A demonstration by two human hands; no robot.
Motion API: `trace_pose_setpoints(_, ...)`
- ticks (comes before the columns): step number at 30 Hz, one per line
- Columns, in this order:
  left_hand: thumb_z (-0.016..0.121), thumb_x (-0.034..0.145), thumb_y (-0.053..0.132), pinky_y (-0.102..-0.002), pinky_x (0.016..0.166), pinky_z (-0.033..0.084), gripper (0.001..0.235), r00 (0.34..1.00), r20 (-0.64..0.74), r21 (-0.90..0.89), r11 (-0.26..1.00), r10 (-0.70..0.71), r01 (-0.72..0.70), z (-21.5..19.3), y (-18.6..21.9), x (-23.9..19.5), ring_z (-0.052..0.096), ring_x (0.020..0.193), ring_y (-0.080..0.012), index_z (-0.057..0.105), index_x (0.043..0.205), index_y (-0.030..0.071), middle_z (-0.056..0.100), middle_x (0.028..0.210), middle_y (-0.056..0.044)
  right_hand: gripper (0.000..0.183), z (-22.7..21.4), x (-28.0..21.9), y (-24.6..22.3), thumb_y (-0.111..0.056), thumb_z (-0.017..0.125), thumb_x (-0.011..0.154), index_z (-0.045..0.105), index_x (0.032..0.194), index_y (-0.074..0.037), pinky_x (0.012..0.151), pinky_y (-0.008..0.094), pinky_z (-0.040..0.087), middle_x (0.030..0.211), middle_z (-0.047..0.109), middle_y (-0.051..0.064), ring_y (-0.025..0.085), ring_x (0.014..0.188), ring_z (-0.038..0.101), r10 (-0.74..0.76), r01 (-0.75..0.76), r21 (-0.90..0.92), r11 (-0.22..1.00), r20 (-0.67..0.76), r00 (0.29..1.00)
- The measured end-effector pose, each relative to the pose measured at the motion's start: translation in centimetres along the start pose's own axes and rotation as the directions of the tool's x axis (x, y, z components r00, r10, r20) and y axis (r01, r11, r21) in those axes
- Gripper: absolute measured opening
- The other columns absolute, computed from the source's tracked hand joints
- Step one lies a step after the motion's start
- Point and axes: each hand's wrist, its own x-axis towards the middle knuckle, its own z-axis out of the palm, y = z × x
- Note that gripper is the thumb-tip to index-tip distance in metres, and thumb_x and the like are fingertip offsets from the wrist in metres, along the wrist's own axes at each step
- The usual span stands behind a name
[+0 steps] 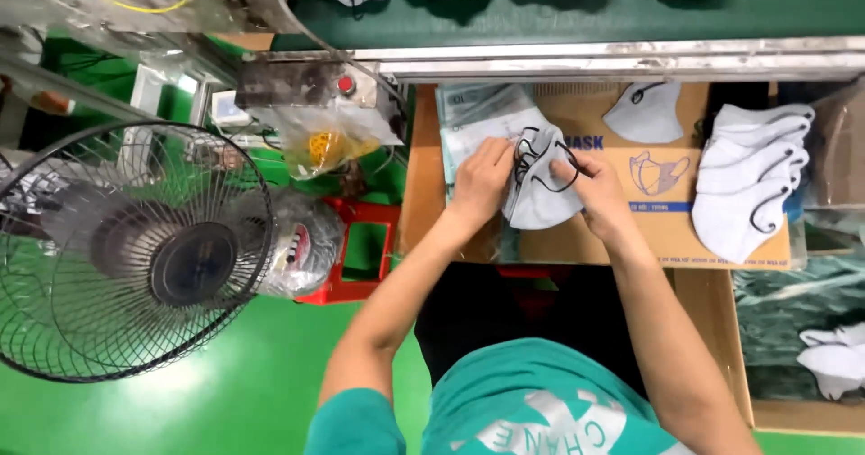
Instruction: Placing individual fabric face masks into plastic packaging pouches on a production line.
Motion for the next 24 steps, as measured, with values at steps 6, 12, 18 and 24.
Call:
trace_pose_setpoints(6,0.074,0.086,0.004,-0.041,0.077,0.053,0.016,0.988,-0.144,-0.046,0.998,-0.048,0.042,-1.8,4.8,1.3,0.063,0.091,-0.0287,0.063,0.098,0.004,0.062,0.096,-0.009,0.022,2.0,-4.6,-5.2,-0.010,0.082,0.082,0.074,0.101,-0.001,0.078,0.032,0.053,0.100,0.068,0.009,0.020,0.091,0.065,-0.359,0.209,-0.819,0.534,0.005,0.934)
trace_pose_setpoints(12,0.080,0.088,0.007,-0.040,0.092,0.053,0.026,0.990,-0.141,-0.232,0.971,0.015,-0.048,-2.9,10.3,0.2,0.064,0.103,-0.0277,0.064,0.108,0.008,0.065,0.107,-0.007,0.024,-0.7,-4.7,-3.3,-0.003,0.071,0.088,0.072,0.112,-0.001,0.090,0.034,0.055,0.117,0.065,0.009,0.018,0.105,0.065,-0.486,0.352,-0.467,0.811,-0.202,0.850)
trace_pose_setpoints(18,0.070,0.094,0.017,-0.034,0.105,0.045,0.053,0.479,0.497,-0.822,-0.216,-0.723,0.527,1.4,9.5,-3.4,0.056,0.120,-0.0212,0.055,0.139,-0.005,0.060,0.133,-0.012,0.034,-0.5,-5.6,-3.4,-0.002,0.077,0.083,0.067,0.116,0.001,0.084,0.034,0.052,0.101,0.065,0.007,0.022,0.092,0.063,-0.217,0.081,-0.568,0.819,-0.176,0.960)
trace_pose_setpoints(24,0.075,0.092,0.019,-0.034,0.102,0.048,0.054,0.403,0.178,-0.776,0.124,-0.898,0.618,2.7,10.4,-1.8,0.061,0.115,-0.0202,0.056,0.137,-0.005,0.065,0.132,-0.012,0.029,0.2,-8.2,-4.0,-0.016,0.062,0.098,0.064,0.121,0.002,0.085,0.035,0.057,0.106,0.072,0.007,0.017,0.096,0.069,0.240,-0.190,0.594,0.782,-0.005,0.971)
